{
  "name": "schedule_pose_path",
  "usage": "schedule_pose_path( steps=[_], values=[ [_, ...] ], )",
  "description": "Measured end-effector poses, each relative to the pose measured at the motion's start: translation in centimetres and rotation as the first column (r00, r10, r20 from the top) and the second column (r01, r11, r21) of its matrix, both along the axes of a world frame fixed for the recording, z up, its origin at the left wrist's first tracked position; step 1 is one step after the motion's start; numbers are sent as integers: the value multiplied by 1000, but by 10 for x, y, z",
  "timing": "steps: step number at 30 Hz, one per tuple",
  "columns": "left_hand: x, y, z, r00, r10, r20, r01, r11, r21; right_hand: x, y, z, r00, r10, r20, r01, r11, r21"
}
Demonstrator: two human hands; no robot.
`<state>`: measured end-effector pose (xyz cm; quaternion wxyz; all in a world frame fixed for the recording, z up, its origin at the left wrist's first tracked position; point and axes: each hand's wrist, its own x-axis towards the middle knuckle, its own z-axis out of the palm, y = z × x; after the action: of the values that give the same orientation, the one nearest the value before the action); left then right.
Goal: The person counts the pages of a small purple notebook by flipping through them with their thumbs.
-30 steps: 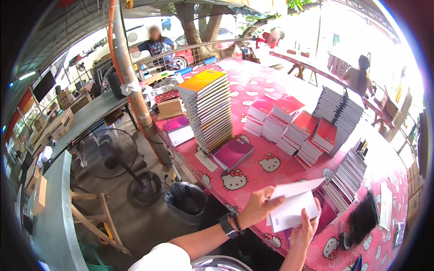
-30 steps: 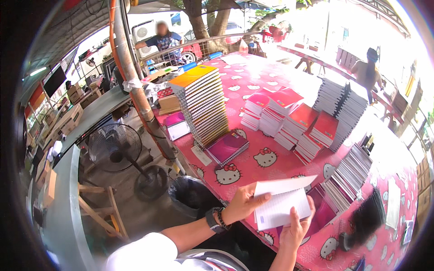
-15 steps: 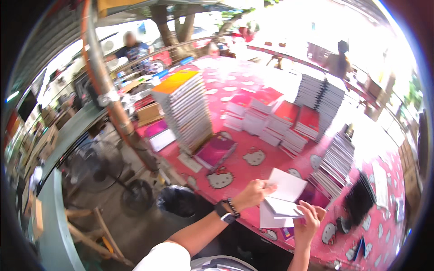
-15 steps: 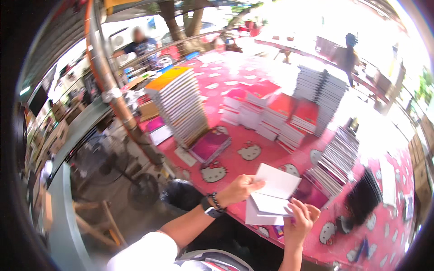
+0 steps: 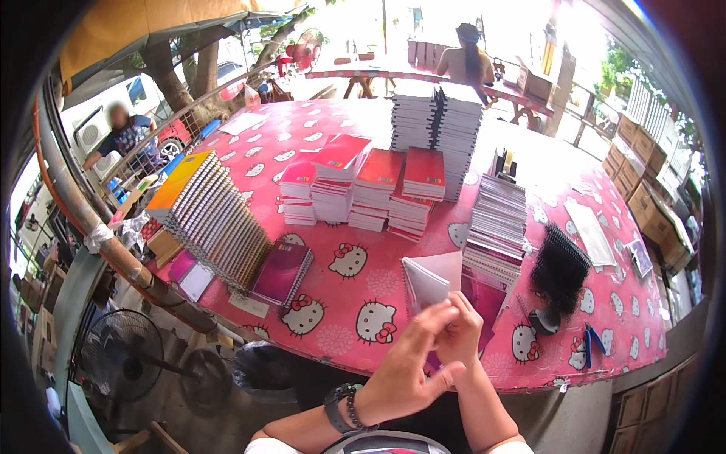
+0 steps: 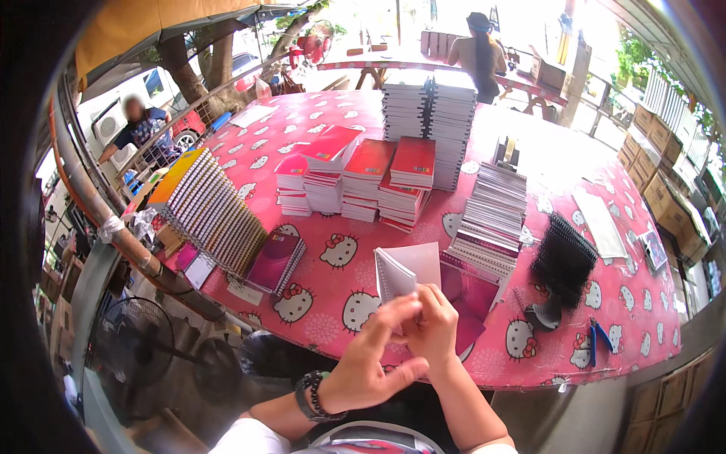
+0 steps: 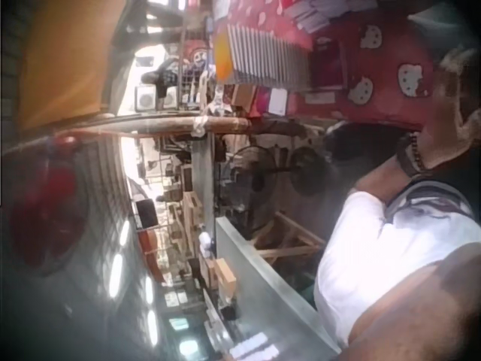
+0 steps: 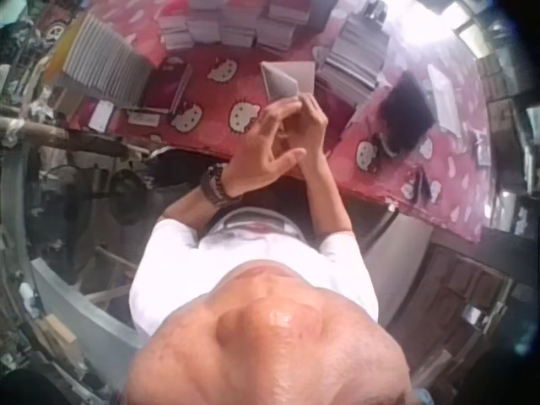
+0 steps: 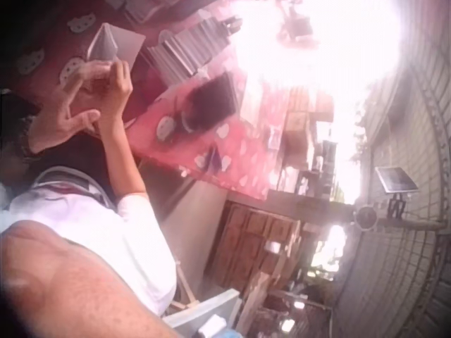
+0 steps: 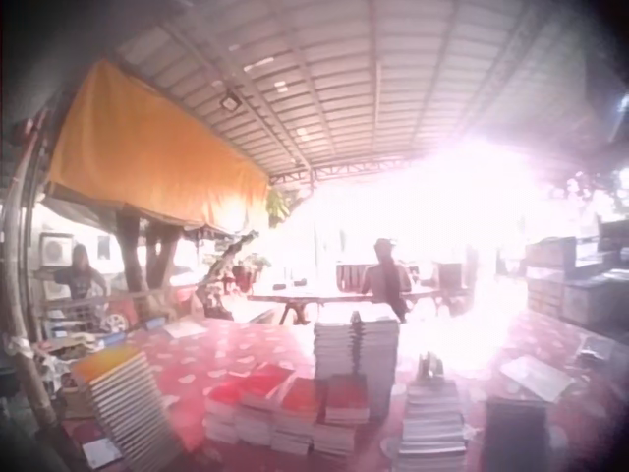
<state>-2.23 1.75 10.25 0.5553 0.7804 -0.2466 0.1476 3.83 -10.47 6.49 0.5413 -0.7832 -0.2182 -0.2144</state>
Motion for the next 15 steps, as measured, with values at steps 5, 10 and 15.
schedule_pose_path(
  steps=[5, 10, 15],
  values=[
    [32, 10, -41, 933, 351, 73, -358, 925, 124, 14, 7, -6, 994, 30, -102, -17, 992, 126],
    [88, 25, -38, 972, -8, -235, -56, 963, -262, 47, 13, 24, 951, 232, -205, -148, 921, 360],
    [135, 9, 23, 996, -50, 69, 71, 933, -354, 83, 0, 69, 970, 242, 34, -231, 864, 447]
  ],
)
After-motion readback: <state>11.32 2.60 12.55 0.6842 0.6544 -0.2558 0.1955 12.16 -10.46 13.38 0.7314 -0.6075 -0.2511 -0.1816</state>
